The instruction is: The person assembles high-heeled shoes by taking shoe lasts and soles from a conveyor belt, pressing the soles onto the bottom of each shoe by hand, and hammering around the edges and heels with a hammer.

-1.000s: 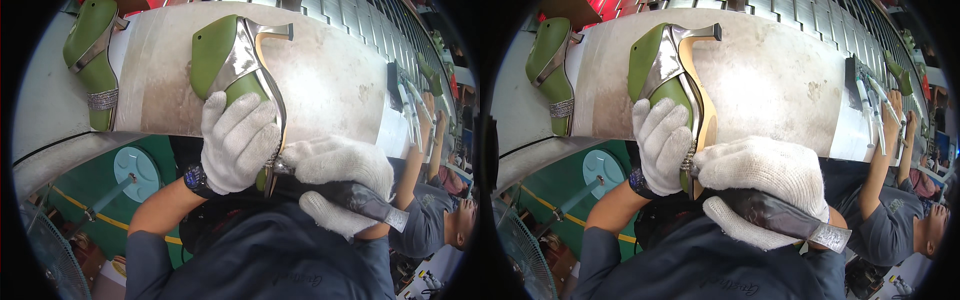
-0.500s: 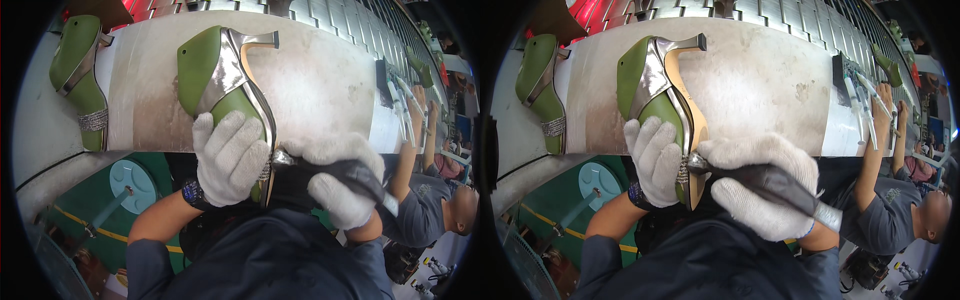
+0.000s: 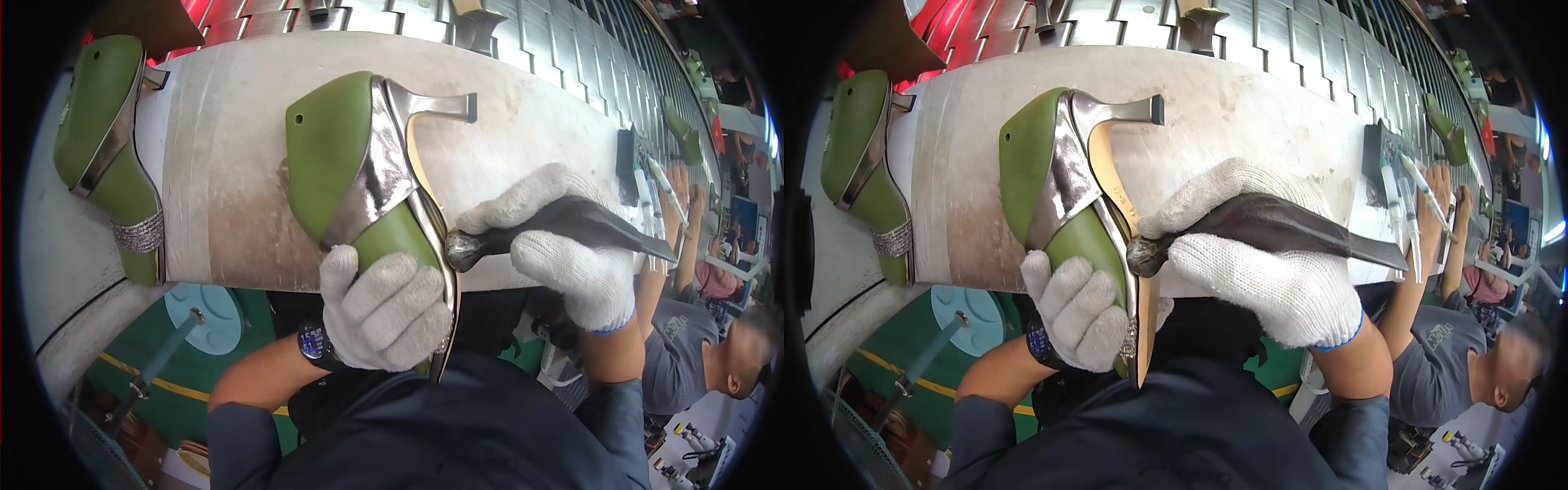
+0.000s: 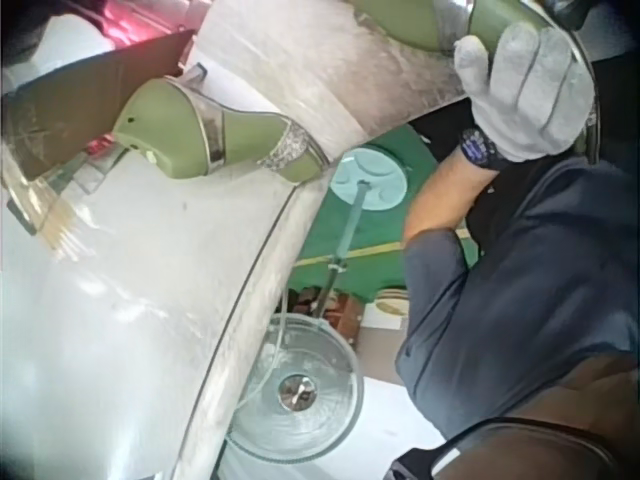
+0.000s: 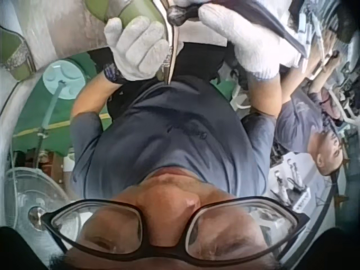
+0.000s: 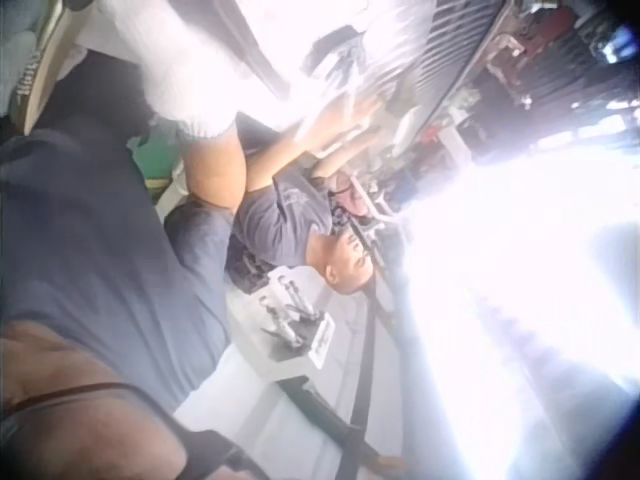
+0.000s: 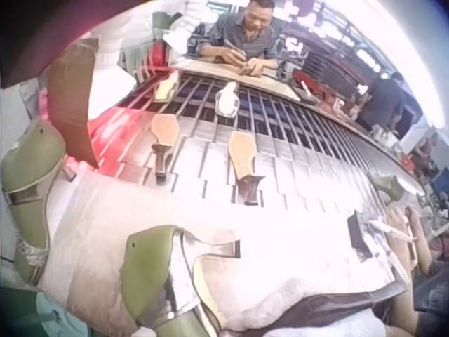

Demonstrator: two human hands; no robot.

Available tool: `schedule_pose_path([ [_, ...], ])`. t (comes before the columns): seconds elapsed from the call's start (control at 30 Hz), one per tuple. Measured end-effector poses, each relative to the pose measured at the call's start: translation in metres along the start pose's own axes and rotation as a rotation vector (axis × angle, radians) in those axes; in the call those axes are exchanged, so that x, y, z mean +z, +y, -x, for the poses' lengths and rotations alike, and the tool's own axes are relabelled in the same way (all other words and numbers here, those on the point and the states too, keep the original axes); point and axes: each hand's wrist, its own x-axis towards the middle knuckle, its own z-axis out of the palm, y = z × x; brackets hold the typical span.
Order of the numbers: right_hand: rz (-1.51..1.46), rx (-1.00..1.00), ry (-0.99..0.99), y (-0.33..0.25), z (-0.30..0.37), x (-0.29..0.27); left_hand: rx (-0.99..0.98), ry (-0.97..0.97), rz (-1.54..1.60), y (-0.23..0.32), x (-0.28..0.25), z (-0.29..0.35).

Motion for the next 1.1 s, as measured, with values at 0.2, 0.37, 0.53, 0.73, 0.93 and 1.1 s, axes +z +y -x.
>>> schedule_pose_path([
  [0.2,0.121,-0.119,-0.023,0.0,-0.02,0.01,-0.05,-0.011,0.008,0.004,-0.004,-0.005],
  [0.37,0.186,-0.118,0.024,-0.009,-0.028,0.017,-0.074,0.03,0.018,0.007,0.001,-0.003],
  [0.53,0.223,-0.035,0.048,-0.033,-0.047,0.008,-0.08,0.01,0.032,0.008,-0.002,-0.004],
  [0.73,0.288,-0.171,-0.032,-0.012,-0.041,0.014,-0.054,-0.06,0.017,0.005,-0.005,-0.002],
  [0.93,0.135,-0.186,0.103,0.003,-0.035,0.019,-0.079,-0.031,0.049,0.007,-0.004,-0.005],
  [1.1,0.427,-0.265,0.011,-0.024,-0.059,0.023,-0.038,-0.079,0.03,0.003,-0.007,-0.009],
])
